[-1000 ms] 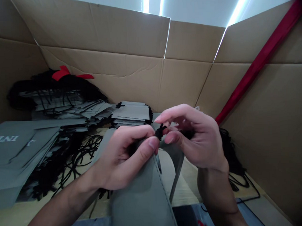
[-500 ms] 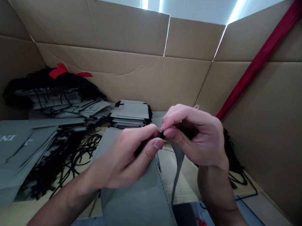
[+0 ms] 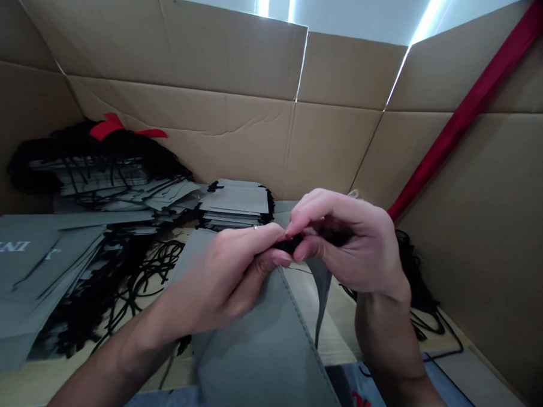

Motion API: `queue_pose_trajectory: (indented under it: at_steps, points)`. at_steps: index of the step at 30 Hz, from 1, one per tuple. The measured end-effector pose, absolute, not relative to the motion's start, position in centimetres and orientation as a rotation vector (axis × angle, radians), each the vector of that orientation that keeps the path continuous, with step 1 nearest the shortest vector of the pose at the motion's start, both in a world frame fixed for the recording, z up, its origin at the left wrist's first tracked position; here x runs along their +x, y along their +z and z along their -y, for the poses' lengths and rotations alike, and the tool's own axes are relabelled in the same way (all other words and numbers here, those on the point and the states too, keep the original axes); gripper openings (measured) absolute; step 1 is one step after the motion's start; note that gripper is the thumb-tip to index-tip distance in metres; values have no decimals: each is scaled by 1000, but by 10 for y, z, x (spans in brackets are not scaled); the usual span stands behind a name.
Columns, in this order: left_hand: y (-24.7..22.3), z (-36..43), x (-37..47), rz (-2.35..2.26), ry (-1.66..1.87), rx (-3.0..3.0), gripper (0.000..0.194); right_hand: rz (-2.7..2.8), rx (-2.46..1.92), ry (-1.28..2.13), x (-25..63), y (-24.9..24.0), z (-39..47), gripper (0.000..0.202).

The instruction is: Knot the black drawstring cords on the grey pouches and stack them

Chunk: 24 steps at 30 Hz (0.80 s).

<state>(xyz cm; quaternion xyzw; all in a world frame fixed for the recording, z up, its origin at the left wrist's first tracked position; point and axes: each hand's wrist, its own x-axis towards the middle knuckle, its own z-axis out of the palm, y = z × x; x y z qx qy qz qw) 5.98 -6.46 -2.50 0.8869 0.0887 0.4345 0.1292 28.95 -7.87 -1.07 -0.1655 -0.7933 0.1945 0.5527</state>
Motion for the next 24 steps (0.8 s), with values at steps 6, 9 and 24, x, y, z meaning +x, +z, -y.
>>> queue_pose_trajectory:
  at_steps: [6,9,24]
  points:
    - [-21,64,57,-422,1230,2610,21,1839,-486,535,289,-7,83,19]
    - [-19,64,56,-495,1248,2604,23,1793,-524,512,287,-6,85,21]
    - [-12,72,55,-386,1198,2655,26,1765,-450,275,286,-12,84,30]
